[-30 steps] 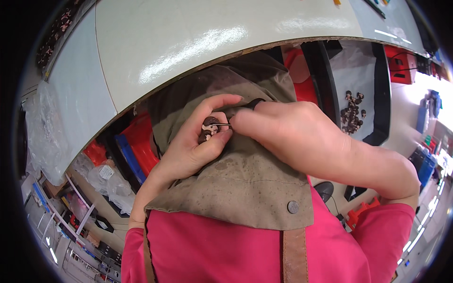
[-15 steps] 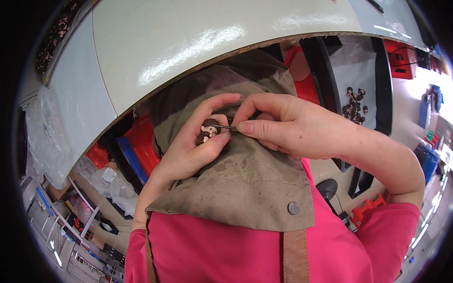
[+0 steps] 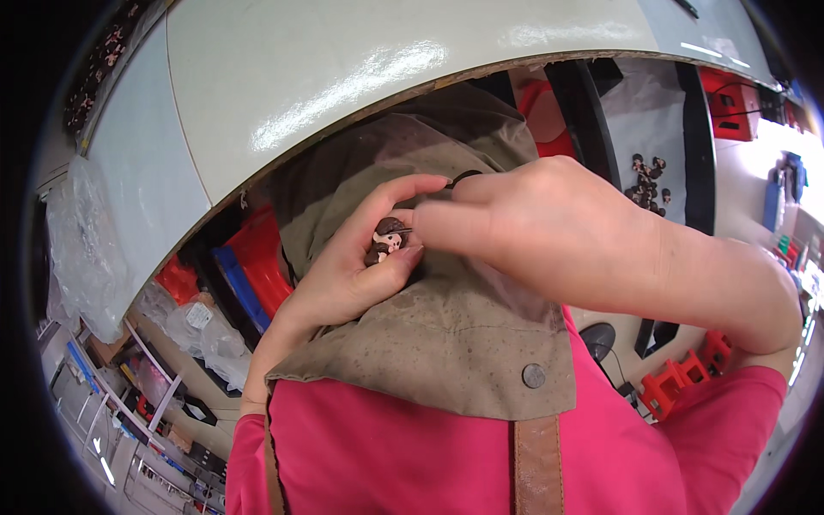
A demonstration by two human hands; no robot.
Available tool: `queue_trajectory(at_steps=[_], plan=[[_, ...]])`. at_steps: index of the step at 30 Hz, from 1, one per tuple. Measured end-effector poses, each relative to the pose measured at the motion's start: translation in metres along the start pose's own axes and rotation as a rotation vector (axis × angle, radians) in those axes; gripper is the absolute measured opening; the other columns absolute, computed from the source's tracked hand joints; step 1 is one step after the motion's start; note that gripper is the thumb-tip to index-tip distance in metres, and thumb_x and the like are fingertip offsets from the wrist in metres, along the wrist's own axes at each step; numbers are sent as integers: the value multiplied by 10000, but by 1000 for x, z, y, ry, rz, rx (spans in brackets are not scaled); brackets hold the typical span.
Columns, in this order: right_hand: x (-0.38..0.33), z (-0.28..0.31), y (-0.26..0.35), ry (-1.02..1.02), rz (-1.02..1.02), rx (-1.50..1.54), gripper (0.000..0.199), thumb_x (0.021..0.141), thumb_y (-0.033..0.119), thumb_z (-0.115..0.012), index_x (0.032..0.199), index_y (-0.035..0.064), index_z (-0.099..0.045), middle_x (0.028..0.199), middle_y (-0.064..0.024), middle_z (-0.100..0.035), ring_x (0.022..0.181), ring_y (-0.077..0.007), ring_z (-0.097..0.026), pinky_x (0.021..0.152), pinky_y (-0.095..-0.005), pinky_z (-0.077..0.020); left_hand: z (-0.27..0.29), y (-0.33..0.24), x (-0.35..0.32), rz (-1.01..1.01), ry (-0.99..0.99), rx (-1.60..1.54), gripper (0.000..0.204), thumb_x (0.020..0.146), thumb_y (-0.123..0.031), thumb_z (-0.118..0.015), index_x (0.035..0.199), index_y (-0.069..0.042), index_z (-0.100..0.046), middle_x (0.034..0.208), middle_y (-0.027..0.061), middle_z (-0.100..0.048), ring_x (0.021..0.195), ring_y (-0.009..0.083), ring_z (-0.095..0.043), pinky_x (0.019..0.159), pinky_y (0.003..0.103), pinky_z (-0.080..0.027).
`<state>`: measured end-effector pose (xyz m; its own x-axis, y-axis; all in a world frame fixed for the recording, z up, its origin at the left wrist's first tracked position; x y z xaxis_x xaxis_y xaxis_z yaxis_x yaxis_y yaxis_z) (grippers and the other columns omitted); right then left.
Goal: Assembling small figurines by applying glue and attaching tiny components at a factory workbench.
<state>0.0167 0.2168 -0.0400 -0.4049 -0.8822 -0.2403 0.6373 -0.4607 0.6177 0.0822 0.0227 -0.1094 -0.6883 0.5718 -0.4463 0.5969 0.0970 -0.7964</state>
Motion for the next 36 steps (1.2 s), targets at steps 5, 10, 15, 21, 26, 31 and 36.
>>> queue_trajectory(at_steps=[5, 10, 15, 21, 26, 31, 36], plan=[[11, -3, -8, 165, -532, 914, 171, 966, 175, -552, 1038, 24, -584, 850, -5, -580, 801, -34, -491, 687, -199, -409, 6, 0, -2, -61, -50, 82, 508, 882, -48, -516, 1365, -138, -389, 927, -5, -430, 766, 41, -435, 698, 186, -389], [10, 4, -8, 86, -258, 509, 179, 863, 72, -605, 1040, 60, -583, 821, -19, -577, 674, -118, -550, 570, -262, -445, 6, 2, -2, -54, -12, 43, 515, 879, -44, -516, 1368, -139, -387, 934, -5, -431, 767, 38, -431, 695, 184, -387], [14, 15, 13, 130, 67, -326, 241, 789, 39, -616, 1024, 81, -580, 817, -40, -578, 610, -209, -578, 502, -336, -455, 8, 7, -1, -51, 15, 15, 520, 877, -41, -519, 1369, -140, -385, 926, -7, -430, 763, 37, -425, 691, 185, -387], [17, -11, -8, 49, -339, 771, 152, 885, 92, -597, 1033, 63, -584, 859, -66, -610, 640, -254, -597, 577, -323, -480, 7, 4, -4, -38, -40, 41, 517, 873, -51, -520, 1365, -129, -384, 907, -5, -443, 759, 42, -430, 686, 190, -389], [20, -3, -5, 56, -346, 616, 160, 883, 97, -598, 1041, 72, -583, 851, -74, -608, 615, -243, -591, 571, -317, -479, 8, 2, -2, -24, -48, 51, 516, 866, -52, -523, 1360, -115, -384, 924, 3, -464, 777, 51, -448, 716, 206, -402], [17, 14, 21, 127, -2, -287, 192, 848, 78, -605, 1035, 63, -564, 833, -55, -617, 618, -260, -599, 527, -368, -472, 8, 5, -1, -75, -29, 62, 518, 863, -48, -520, 1359, -111, -383, 926, 1, -466, 808, 55, -456, 741, 211, -404], [20, -7, -3, 62, -193, 346, 149, 904, 115, -576, 1042, 61, -552, 819, -50, -603, 626, -160, -560, 555, -308, -456, 7, 7, -2, -65, -79, 47, 516, 860, -44, -509, 1356, -107, -382, 925, 1, -469, 818, 58, -460, 749, 212, -401]])
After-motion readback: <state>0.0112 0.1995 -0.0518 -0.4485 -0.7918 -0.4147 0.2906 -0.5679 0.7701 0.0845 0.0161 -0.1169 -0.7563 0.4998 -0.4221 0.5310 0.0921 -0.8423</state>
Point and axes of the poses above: each hand's wrist, its own x-axis towards the middle knuckle, its own z-axis out of the back of the hand, y = z × x, the point moved 1 cm from there along x, towards the middle knuckle
